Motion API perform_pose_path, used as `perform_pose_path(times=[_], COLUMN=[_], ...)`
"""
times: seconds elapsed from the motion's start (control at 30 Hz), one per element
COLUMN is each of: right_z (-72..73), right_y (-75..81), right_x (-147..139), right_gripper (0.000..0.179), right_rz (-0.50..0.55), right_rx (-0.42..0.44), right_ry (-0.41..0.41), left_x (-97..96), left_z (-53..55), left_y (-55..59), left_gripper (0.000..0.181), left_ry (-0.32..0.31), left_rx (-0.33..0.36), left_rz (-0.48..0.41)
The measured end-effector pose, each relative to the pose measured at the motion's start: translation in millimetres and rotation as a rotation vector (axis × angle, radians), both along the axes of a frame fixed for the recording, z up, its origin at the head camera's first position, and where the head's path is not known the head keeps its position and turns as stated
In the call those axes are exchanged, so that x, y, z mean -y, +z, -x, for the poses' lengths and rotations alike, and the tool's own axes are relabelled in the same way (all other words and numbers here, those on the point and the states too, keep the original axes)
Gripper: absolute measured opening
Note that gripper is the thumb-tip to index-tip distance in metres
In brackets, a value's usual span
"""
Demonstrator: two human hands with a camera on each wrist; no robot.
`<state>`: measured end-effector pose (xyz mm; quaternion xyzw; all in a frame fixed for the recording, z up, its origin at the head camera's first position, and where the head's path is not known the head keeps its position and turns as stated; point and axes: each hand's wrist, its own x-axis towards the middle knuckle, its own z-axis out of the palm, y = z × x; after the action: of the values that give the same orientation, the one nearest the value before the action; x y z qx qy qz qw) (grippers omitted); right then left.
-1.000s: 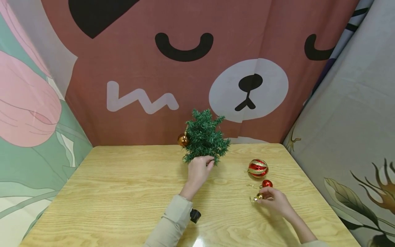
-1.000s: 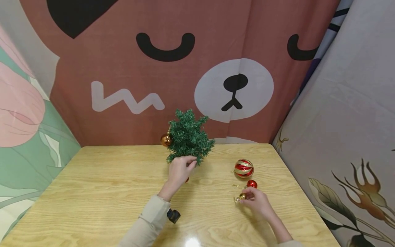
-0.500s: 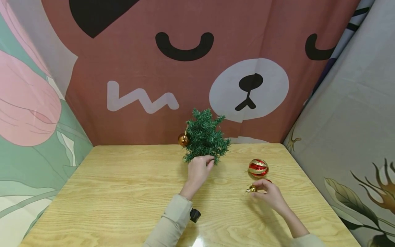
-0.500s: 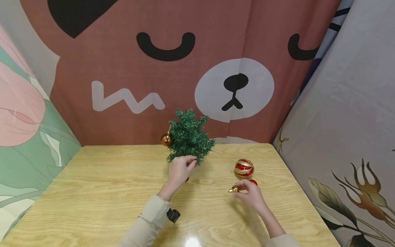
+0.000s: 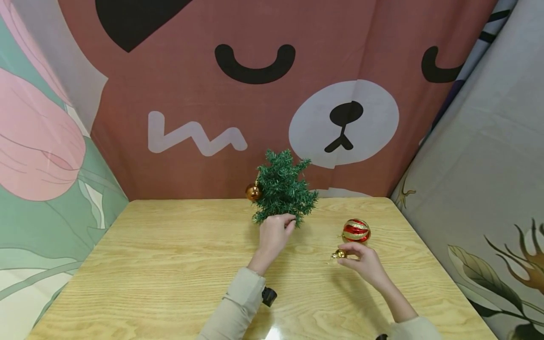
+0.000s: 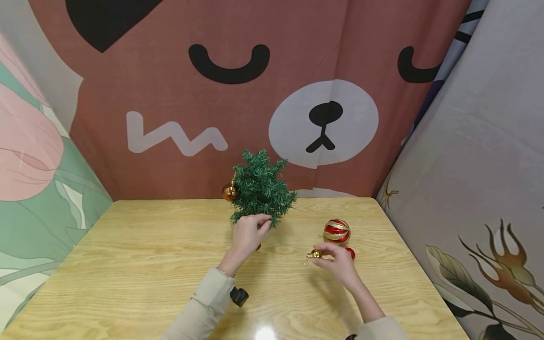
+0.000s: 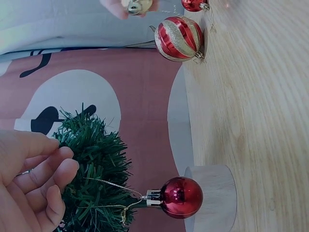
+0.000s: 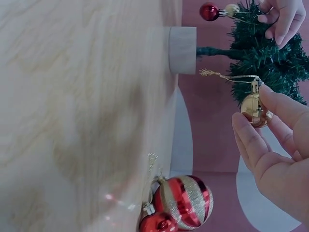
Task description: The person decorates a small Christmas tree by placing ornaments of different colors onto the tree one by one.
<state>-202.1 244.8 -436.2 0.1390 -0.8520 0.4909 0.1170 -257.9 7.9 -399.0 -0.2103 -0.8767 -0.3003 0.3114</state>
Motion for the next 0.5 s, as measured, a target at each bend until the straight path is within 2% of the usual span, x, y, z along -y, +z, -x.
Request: perform_pose_path(times=[0.27, 0.5], right_z=[3.7, 8.9], right_y=[10.1, 15.1], right_x=[10.3, 16.2], right_gripper=[0.030, 0.028], right_rz=[0.058, 0.033], right_rx=[0.045, -0.009], right_ry=[0.026, 0.050], left_x=[-0.1, 0.0], left_z=[-0.8, -1.1], left_y=[0.8, 0.8], left_gripper=[0.010, 0.010], left_ry=[0.003, 0.003], left_rx=[0.008, 0.004], left_rz=[-0.002, -0.001])
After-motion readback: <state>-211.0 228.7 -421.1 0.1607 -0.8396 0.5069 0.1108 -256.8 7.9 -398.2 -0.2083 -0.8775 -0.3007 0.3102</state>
